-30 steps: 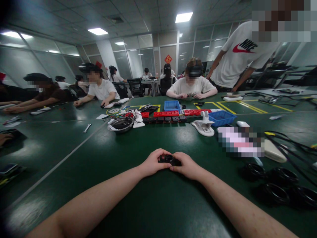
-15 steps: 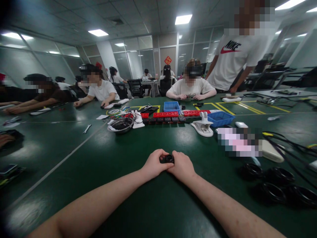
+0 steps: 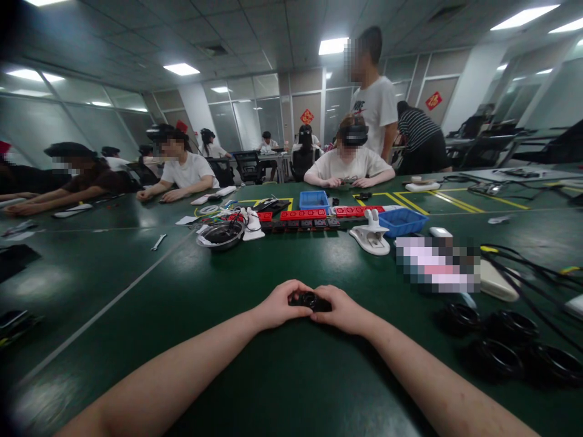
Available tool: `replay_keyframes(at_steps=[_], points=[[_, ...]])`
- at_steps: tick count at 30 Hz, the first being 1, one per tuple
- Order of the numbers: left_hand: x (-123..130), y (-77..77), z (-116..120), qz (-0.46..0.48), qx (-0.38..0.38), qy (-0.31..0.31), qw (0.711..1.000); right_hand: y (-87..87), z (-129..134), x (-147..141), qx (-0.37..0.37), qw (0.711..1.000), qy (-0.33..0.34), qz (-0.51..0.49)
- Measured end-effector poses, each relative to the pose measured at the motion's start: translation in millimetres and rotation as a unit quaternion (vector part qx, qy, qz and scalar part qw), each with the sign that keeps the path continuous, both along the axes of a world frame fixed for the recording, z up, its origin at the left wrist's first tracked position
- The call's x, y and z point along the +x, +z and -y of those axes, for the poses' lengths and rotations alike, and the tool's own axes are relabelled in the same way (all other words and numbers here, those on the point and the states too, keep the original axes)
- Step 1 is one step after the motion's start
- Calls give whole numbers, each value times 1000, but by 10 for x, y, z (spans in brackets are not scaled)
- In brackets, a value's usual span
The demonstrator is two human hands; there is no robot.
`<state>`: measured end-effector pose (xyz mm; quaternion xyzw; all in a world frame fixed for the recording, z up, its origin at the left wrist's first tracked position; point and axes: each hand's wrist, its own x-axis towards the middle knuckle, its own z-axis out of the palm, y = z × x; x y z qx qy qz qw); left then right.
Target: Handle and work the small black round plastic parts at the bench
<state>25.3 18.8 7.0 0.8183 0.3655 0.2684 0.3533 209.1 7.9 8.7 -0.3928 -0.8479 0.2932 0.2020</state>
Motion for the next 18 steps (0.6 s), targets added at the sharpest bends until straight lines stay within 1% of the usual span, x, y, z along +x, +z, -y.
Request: replay_keyframes(at_steps=[5,10,18], points=[[-4,-6,-12,1,-11,-5,1000,28,-16,16,-29,1000,12,3],[-11,-23,-21,4,-8,-5,1000,52,-17,5,-40,999,12,3],[0,-5,10,4,-4,3,1000,8,-26,1,-41,999,6,-9]])
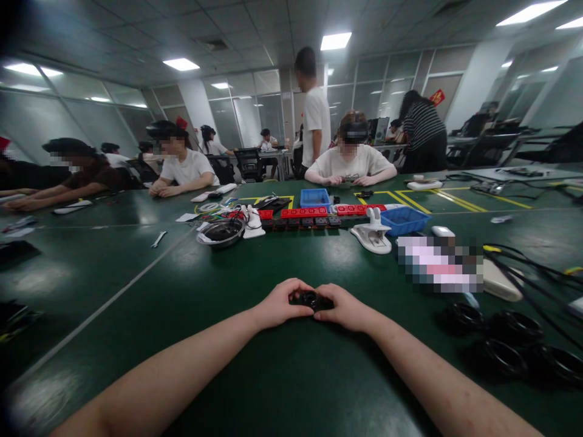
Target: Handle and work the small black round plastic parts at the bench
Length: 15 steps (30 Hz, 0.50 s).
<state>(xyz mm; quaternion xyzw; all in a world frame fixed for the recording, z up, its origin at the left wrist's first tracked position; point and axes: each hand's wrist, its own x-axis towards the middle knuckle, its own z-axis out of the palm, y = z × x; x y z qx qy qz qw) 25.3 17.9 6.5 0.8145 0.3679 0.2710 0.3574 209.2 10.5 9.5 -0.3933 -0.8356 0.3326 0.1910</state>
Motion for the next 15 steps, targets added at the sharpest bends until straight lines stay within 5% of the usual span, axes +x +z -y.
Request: replay_keyframes(at_steps=[9,15], points=[[43,-32,27,14,-12,37,999,-75,12,-25,-3,997,-83,13],[107,-54,86,10,15,103,995,-146,24,-133,59,984,-154,59]])
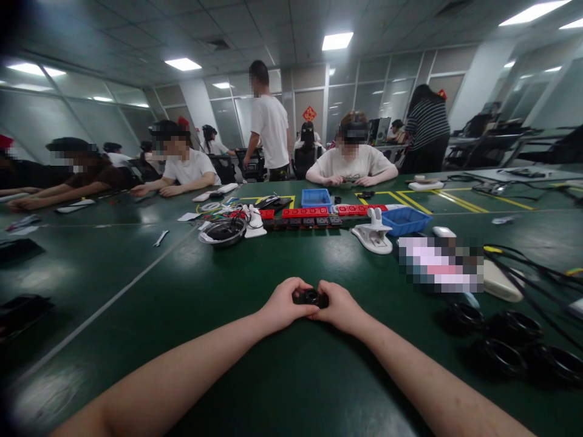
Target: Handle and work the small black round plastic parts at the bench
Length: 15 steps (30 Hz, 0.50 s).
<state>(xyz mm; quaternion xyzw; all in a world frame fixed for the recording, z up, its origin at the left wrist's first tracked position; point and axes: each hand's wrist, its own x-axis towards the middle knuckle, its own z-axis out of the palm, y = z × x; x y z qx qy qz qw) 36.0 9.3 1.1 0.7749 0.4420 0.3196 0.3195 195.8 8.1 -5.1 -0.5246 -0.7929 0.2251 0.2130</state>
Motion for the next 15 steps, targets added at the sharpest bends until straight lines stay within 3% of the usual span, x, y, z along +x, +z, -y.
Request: replay_keyframes(at_steps=[4,7,15], points=[[39,-31,22,-9,35,61,997,-63,33,-97,73,992,-78,66],[29,-28,13,-5,34,49,998,-67,63,-116,94,989,-79,79],[-76,11,-63,8,6,-54,998,35,31,76,34,994,99,-27]])
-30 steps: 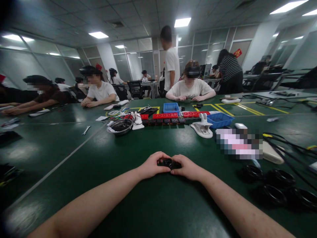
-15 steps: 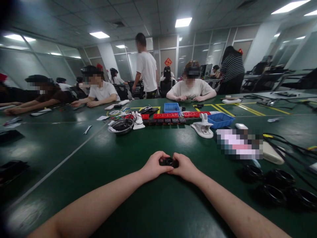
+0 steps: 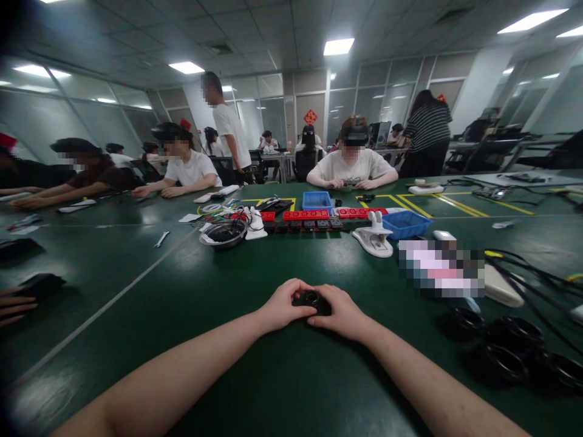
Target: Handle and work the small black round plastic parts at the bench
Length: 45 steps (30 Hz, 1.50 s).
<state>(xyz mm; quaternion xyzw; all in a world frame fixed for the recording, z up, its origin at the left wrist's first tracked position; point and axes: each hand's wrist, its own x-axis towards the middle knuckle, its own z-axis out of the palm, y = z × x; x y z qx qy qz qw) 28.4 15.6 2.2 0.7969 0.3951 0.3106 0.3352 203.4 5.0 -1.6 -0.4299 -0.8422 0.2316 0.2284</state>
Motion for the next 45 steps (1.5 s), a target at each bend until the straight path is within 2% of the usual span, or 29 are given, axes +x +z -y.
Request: replay_keyframes(at_steps=[6,28,34,38,42,45], points=[[-41,11,-38,-15,-9,-51,999,118,-29,76,-67,995,67,-8],[-37,23,-25,-11,-15,-47,999,71,-64,54,-83,995,56,-18],[-1,33,6,-21,-28,-19,999,54,-67,52,-111,993,24,-28],[43,19,38,-18,-33,17,999,15,-64,16,-108,994,-29,-18],[89,-6,65,-22,-9,76,997,-50,-39,-94,-29,993,-113,27],[105,-27,71,-23,14,118,993,-79,-5,-186,38,981,-173,80]])
